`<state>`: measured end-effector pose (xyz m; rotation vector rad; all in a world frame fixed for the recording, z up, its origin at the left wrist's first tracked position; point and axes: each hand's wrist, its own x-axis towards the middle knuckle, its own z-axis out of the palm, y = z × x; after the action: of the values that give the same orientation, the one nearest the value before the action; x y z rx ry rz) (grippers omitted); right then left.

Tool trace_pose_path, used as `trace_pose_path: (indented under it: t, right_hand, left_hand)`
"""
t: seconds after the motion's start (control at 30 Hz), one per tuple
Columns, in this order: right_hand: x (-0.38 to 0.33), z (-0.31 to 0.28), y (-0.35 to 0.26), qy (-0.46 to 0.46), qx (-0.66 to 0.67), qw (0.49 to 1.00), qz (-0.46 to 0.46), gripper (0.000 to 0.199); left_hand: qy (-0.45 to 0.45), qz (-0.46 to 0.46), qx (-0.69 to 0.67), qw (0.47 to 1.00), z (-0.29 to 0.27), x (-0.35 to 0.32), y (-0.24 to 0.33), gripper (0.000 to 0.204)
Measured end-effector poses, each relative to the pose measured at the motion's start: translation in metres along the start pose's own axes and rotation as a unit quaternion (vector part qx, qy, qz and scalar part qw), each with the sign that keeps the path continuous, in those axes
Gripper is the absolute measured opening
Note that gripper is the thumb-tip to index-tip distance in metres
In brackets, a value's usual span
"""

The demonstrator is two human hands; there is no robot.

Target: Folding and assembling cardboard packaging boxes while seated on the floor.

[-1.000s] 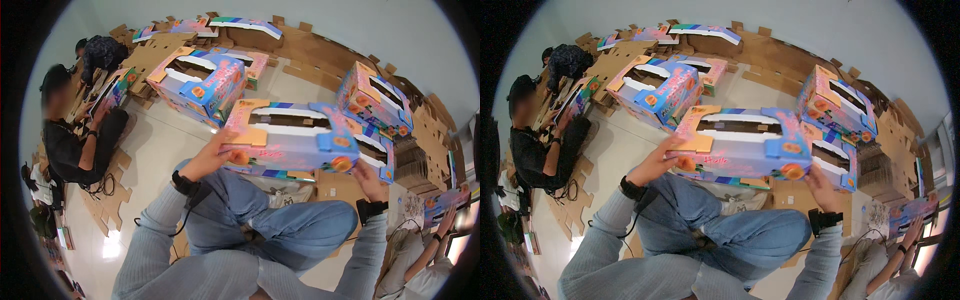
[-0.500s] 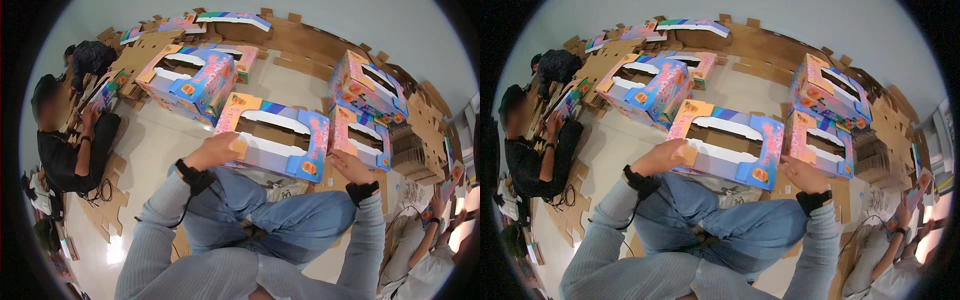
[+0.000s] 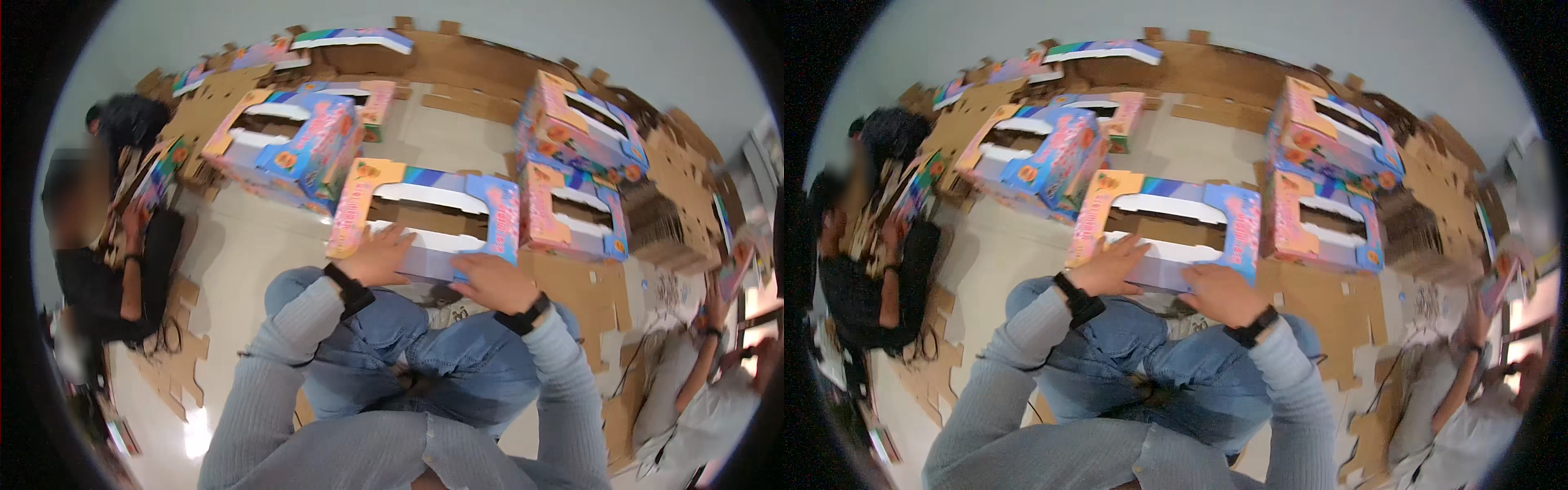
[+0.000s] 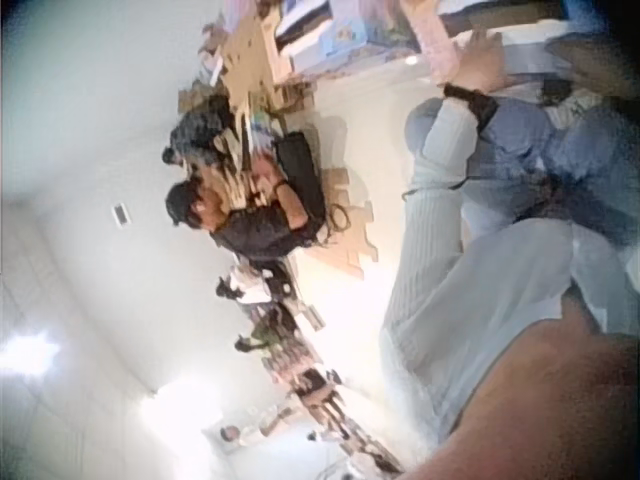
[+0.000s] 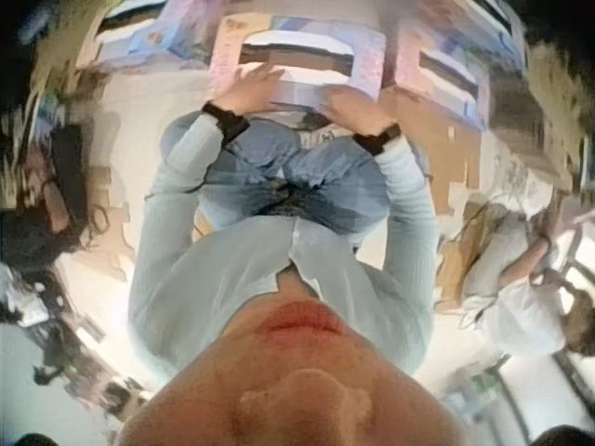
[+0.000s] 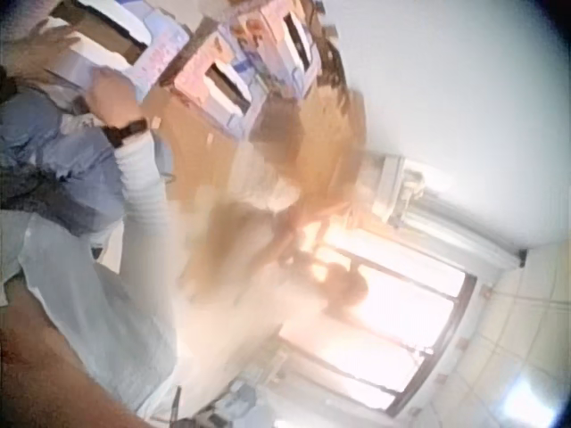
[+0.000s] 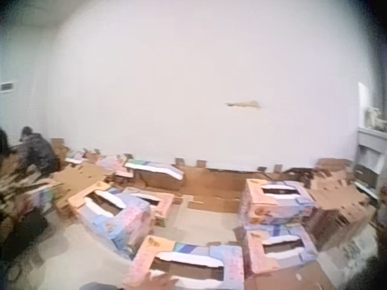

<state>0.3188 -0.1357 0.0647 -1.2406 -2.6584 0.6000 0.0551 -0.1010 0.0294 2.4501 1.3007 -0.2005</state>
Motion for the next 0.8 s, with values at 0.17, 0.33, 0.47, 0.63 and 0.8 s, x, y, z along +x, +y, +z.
trace_pose_path:
  t: [0.17,0.33,0.47,0.63,0.8]
  right_hand:
    - [0.035,0.033,-0.019,0.057,-0.064,0.996,-0.037,0.050]
    - [0.078,0.065,-0.036,0.114,-0.150,0.982,0.011,0.083]
    - [0.096,0.081,-0.032,0.073,-0.204,0.972,0.092,0.115]
    - [0.097,0.074,-0.023,0.022,-0.177,0.979,0.097,0.112]
    - [0.071,0.038,-0.004,0.093,-0.167,0.976,0.102,0.101]
  left_hand:
    - [0.067,0.015,-0.105,0.992,-0.012,-0.009,-0.031,0.078]
    - [0.244,-0.035,-0.344,0.906,0.002,-0.010,-0.070,0.052]
    - [0.296,-0.064,-0.405,0.863,0.016,-0.002,-0.087,0.045]
    - [0.371,-0.098,-0.429,0.818,0.013,-0.001,-0.096,0.043]
    - [0.431,-0.070,-0.452,0.778,0.007,-0.008,-0.088,0.046]
